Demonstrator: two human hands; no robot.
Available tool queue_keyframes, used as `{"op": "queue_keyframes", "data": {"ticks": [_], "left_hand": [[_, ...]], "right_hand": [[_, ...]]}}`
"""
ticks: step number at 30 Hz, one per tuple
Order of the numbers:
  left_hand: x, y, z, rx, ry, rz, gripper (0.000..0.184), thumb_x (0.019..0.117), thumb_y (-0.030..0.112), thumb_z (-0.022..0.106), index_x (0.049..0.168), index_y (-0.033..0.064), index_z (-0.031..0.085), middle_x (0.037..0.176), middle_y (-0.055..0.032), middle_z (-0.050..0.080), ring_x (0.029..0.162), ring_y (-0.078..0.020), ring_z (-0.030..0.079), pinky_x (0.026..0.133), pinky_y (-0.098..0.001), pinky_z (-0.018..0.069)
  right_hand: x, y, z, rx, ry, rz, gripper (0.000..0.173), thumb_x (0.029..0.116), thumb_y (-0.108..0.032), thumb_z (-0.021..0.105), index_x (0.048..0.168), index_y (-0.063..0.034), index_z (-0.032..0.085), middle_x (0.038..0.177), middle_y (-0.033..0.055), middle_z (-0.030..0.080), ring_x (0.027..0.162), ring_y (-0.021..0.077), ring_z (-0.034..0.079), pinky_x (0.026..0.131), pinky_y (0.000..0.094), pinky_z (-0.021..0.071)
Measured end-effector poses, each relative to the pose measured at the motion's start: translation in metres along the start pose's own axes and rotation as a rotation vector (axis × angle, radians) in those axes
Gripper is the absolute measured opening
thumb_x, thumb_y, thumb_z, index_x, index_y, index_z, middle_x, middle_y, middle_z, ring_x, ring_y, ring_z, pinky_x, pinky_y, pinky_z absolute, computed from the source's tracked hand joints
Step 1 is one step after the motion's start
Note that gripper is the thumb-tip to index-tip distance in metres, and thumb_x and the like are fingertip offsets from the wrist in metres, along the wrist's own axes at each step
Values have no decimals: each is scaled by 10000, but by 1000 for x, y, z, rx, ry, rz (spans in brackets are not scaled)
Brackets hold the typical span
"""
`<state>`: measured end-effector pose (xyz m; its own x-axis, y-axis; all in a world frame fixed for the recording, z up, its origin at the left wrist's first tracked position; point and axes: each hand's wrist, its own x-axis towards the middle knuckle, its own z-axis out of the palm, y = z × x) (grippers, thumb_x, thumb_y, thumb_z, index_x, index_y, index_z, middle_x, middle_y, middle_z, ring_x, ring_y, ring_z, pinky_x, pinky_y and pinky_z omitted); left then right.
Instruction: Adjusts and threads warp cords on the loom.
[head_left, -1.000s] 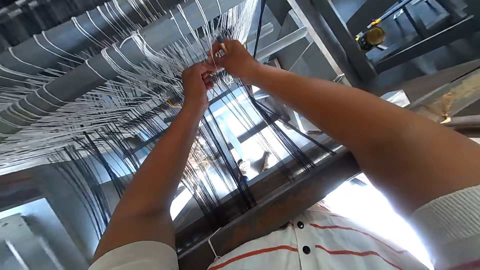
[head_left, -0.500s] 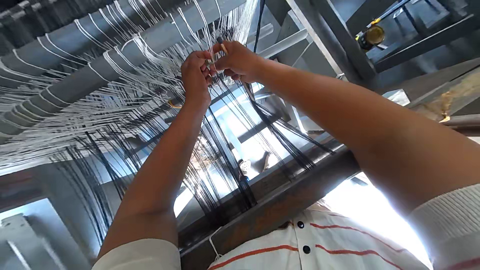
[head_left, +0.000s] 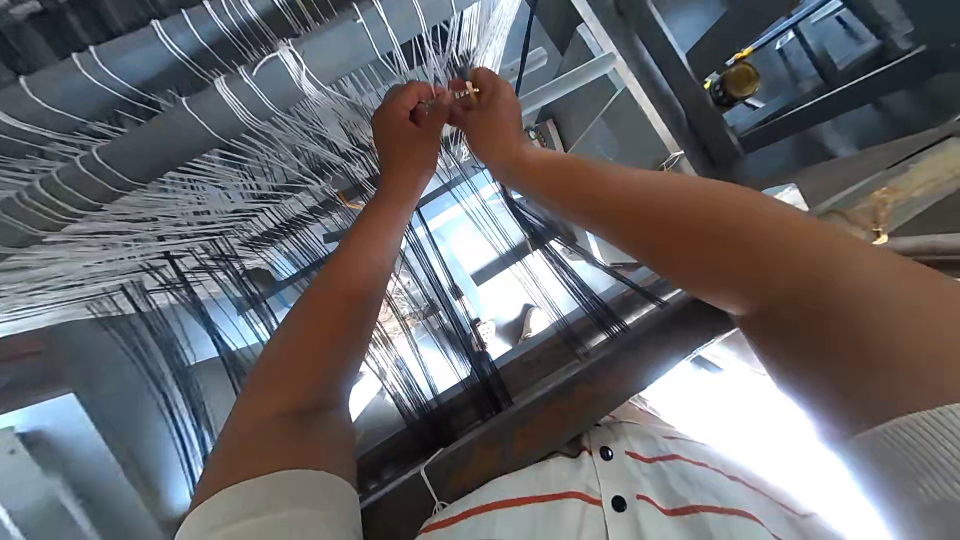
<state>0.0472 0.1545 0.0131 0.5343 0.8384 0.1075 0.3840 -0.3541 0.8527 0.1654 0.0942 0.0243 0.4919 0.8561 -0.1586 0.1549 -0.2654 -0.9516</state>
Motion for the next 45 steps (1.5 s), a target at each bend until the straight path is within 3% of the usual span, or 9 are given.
{"op": "queue_keyframes", "data": {"ticks": [7,13,22,25,28,33,36,40,45], "left_hand": [[5,5,-15,41,-69,-26,279,1041,247,580,1175,35,703,875,0,627,716,-17,506,712,-212,435],[5,11,-23,77,-84,-73,314,1057,295,554,1176,46,703,815,17,583,672,-27,464,681,-231,416],[4,32,-30,256,-192,-65,368,1079,306,512,1228,21,692,900,-122,640,742,-171,539,740,-387,462],[3,43,-32,293,-245,-52,404,1091,303,486,1264,-5,681,1102,-212,701,985,-280,658,937,-480,488],[2,52,-28,284,-280,-91,399,1099,271,447,1329,16,650,1333,-266,599,1222,-353,596,1043,-518,449],[-2,43,-13,157,-289,-161,422,1089,133,403,1494,91,512,1491,-224,475,1041,-299,649,829,-470,557],[-10,32,-2,21,-252,-187,522,1072,103,389,1592,123,344,1476,-185,480,807,-155,623,678,-345,543],[-21,19,8,-110,-140,-205,668,1034,31,404,1644,170,168,1464,-123,534,709,-110,607,610,-315,532],[-30,15,10,-76,-101,-234,463,1075,105,389,1529,32,335,1264,-139,627,672,-107,612,623,-316,549]], "right_hand": [[-14,-10,-27,-157,-115,-177,331,936,0,671,1246,47,564,1025,125,703,916,164,680,867,340,543],[-34,-26,-58,-275,-296,-423,224,964,-30,619,1181,24,611,966,98,672,794,114,637,763,291,544],[-101,-71,-142,-561,-601,-869,179,941,2,582,1043,-10,729,949,118,722,842,211,690,791,393,576],[-134,-83,-175,-670,-543,-917,220,949,-40,543,1050,-47,738,936,79,723,813,185,688,722,373,568],[-168,-87,-199,-698,-478,-918,265,888,-4,535,1038,-56,747,864,55,693,687,163,634,567,343,501],[-212,-70,-218,-640,-387,-927,282,868,-50,549,1060,-78,753,853,26,685,599,108,576,474,287,437],[-234,-55,-220,-595,-362,-915,258,935,-63,547,1084,-104,754,872,18,698,656,89,609,531,252,471],[-265,-42,-223,-534,-337,-910,251,1030,-77,490,1139,-102,715,925,57,725,758,132,660,632,260,510],[-291,-45,-226,-590,-311,-944,246,1060,-80,459,1113,-99,699,901,66,726,653,174,613,553,312,448]]}}
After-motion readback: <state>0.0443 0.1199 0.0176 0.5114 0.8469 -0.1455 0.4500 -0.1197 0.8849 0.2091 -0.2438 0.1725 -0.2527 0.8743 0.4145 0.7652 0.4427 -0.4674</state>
